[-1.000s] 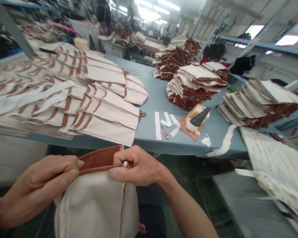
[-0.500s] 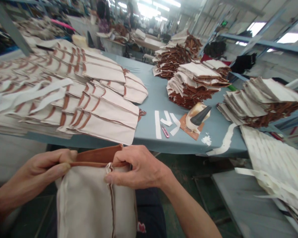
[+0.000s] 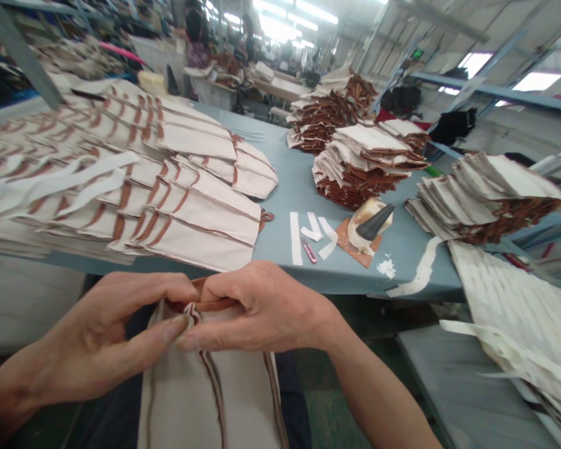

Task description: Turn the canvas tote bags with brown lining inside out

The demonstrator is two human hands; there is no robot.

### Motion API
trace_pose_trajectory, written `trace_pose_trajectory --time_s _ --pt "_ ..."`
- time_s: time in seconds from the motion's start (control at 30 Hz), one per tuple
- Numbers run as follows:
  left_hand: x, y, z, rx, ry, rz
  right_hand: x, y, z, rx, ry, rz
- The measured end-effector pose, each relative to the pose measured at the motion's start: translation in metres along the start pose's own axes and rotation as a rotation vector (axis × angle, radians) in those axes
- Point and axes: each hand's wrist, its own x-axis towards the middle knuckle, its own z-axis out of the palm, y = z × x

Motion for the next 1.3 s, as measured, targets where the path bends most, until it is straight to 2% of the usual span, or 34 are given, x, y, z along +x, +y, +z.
trace_pose_trajectory --time_s 0.1,0.17,0.27,0.4,0.57,0.73,0.83,1.03,1.1,1.17,1.3 --pt "0.001 -0.002 0.000 0.045 0.016 -0.002 0.003 -0.003 -0.006 -0.032 -0.046 0.058" --pt "-0.003 -0.002 0.002 0.054 -0.016 -0.033 0.005 0.000 -0.006 -0.031 -0.056 0.067" --pt "-0.010 -0.001 0.010 0.066 -0.082 -0.125 0.005 0.011 0.000 -0.028 -0.074 0.114" --pt "-0.013 0.001 0.021 0.017 -0.091 -0.220 0.001 0.029 0.010 0.112 -0.118 0.183" --pt "-0.017 -0.006 0.024 -0.137 -0.074 -0.281 -0.001 0.041 0.018 0.265 -0.072 0.100" --pt "-0.022 -0.012 0.020 -0.118 -0.052 -0.229 -0.001 0.043 0.022 0.369 -0.113 0.090" --pt "-0.021 -0.012 0.016 -0.134 -0.074 -0.217 0.000 0.044 0.023 0.408 -0.131 0.061" --pt "-0.016 -0.008 0.010 -0.187 -0.145 -0.289 -0.001 0.044 0.026 0.403 -0.105 0.035" --pt "-0.017 -0.006 0.009 -0.174 -0.141 -0.301 -0.002 0.041 0.028 0.343 -0.075 0.065" --pt "-0.020 -0.004 0.008 -0.142 -0.130 -0.323 -0.003 0.036 0.032 0.241 0.013 0.073" --pt "-0.027 0.000 0.008 -0.080 -0.132 -0.364 -0.003 0.028 0.042 0.018 0.230 -0.032"
